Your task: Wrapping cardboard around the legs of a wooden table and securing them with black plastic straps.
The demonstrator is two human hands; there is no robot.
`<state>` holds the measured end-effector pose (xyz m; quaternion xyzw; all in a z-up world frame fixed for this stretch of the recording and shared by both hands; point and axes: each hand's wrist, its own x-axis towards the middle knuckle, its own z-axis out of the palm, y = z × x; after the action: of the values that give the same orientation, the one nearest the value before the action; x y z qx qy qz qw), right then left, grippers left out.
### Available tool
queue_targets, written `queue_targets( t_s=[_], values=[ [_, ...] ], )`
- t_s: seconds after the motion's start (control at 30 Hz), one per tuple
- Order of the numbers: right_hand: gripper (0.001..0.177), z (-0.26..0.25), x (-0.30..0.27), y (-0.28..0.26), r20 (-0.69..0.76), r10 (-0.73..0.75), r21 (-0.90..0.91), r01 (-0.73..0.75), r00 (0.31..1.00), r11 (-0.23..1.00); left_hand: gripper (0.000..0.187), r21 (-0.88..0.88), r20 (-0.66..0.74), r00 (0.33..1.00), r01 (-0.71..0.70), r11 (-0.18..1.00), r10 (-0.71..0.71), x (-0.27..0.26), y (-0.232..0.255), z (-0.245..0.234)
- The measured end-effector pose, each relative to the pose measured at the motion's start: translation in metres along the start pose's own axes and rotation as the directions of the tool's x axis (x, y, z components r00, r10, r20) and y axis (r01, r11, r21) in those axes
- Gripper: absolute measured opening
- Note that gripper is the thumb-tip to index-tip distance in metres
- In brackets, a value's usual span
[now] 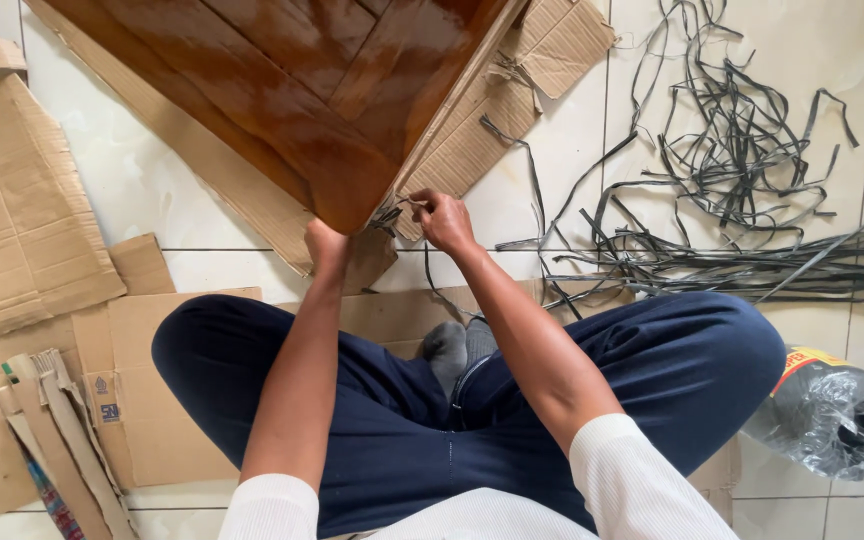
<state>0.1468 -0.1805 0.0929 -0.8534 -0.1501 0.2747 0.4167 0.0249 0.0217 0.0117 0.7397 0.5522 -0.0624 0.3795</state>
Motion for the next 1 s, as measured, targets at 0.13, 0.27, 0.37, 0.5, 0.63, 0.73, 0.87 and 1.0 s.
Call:
queue_targets(
  t_s=[0.13, 0.27, 0.37, 0.5, 0.63, 0.73, 0.87, 1.0],
  values=[
    [0.023, 0.011, -0.015, 0.013, -0.037, 0.032, 0.028, -0.031, 0.999, 0.999, 0.032, -0.019, -0.129, 0.963, -0.240, 0.971, 0.236, -0.029, -0.018, -0.002],
    [0.023, 0.026, -0.037, 0.023, -0.024, 0.251, 0.360, -0.226, 0.968, 0.905, 0.025, -0.154, -0.193, 0.952, -0.269, 0.951, 0.238, -0.056, -0.012, -0.009],
    [0.023, 0.039, -0.053, 0.025, -0.056, 0.273, 0.475, -0.215, 0.960, 0.853, 0.024, -0.137, -0.148, 0.956, -0.273, 0.952, 0.253, -0.066, -0.012, -0.006],
    [0.020, 0.049, -0.075, 0.015, -0.098, 0.236, 0.419, -0.176, 0.967, 0.891, 0.018, 0.028, -0.306, 0.889, -0.349, 0.937, 0.340, -0.079, -0.014, 0.006],
    [0.017, 0.049, -0.093, 0.004, -0.196, 0.111, 0.164, -0.079, 0.974, 0.983, 0.017, -0.017, -0.319, 0.888, -0.354, 0.935, 0.331, -0.094, -0.005, -0.005],
    [0.015, 0.049, -0.101, -0.001, -0.189, -0.025, -0.153, -0.004, 0.982, 0.988, 0.019, -0.099, -0.236, 0.916, -0.354, 0.930, 0.323, -0.085, -0.014, 0.002],
    [0.017, 0.057, -0.106, -0.001, -0.188, -0.134, -0.341, 0.063, 0.973, 0.938, 0.023, -0.334, -0.089, 0.983, -0.179, 0.926, 0.158, -0.074, -0.031, 0.021],
    [0.021, 0.059, -0.110, -0.015, -0.137, -0.148, -0.377, 0.087, 0.979, 0.922, 0.027, -0.547, 0.110, 0.994, 0.077, 0.833, -0.019, -0.079, -0.032, 0.027]
  ],
)
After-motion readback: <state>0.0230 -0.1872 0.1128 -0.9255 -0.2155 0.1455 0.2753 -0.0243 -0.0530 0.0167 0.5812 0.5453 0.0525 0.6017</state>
